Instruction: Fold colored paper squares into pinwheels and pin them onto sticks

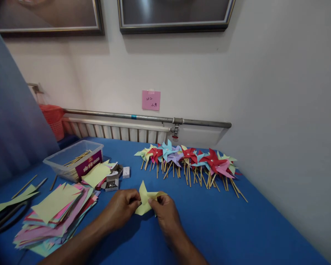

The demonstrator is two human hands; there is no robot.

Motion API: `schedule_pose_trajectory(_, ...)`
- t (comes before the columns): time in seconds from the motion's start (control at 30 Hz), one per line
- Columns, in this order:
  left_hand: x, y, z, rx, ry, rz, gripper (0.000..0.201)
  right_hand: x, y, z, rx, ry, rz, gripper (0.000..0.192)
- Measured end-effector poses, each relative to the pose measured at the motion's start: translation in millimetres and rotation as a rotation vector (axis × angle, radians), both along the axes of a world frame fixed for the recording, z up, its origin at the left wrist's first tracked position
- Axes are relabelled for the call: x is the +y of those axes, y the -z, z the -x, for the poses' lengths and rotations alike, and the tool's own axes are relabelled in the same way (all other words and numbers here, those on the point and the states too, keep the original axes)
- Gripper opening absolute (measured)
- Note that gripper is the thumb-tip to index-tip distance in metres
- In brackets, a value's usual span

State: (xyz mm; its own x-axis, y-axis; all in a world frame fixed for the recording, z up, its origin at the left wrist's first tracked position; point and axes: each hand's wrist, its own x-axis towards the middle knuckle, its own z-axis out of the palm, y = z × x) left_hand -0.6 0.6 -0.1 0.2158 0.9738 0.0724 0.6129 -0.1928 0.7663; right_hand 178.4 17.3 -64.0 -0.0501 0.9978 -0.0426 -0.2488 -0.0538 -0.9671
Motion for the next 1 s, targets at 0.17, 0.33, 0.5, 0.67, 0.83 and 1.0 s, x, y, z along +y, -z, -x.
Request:
schedule_pose_trajectory(0.17,0.7,2.2,-0.1,0.004,0.001,-0.007,0.016,-4.3,-6.6,-0.6,0.003,0.021,0.002,0.039)
schedule_pose_trajectory(0.33,1.4,3.5,0.0,-0.008,0.007,-0.002,0.015,-2.4,-6.6,-0.1,0.023,0.017,-0.005,0.039)
schedule_pose_trajectory(0.5,0.8,3.4,-1.3,-0.013,0.009,-0.006,0.015,-2.3,-5.9,0.2,0.022,0.032,0.014,0.038)
schedule_pose_trajectory(0.67,0.1,2.5,-1.9,-0.009,0.009,0.015,0.015,-3.0,-6.4,0.5,0.031,0.088,0.023,0.039)
schedule_pose_trajectory(0.83,1.2,4.1,-1.7,-0.014,0.007,0.017,0.015,-3.2,-7.5,0.9,0.017,0.094,0.019,0.038)
schedule_pose_trajectory(1.0,0.7,2.9,-2.8,-0.025,0.007,0.033,0.014,-3.2,-6.6,0.3,0.005,0.090,0.000,0.039)
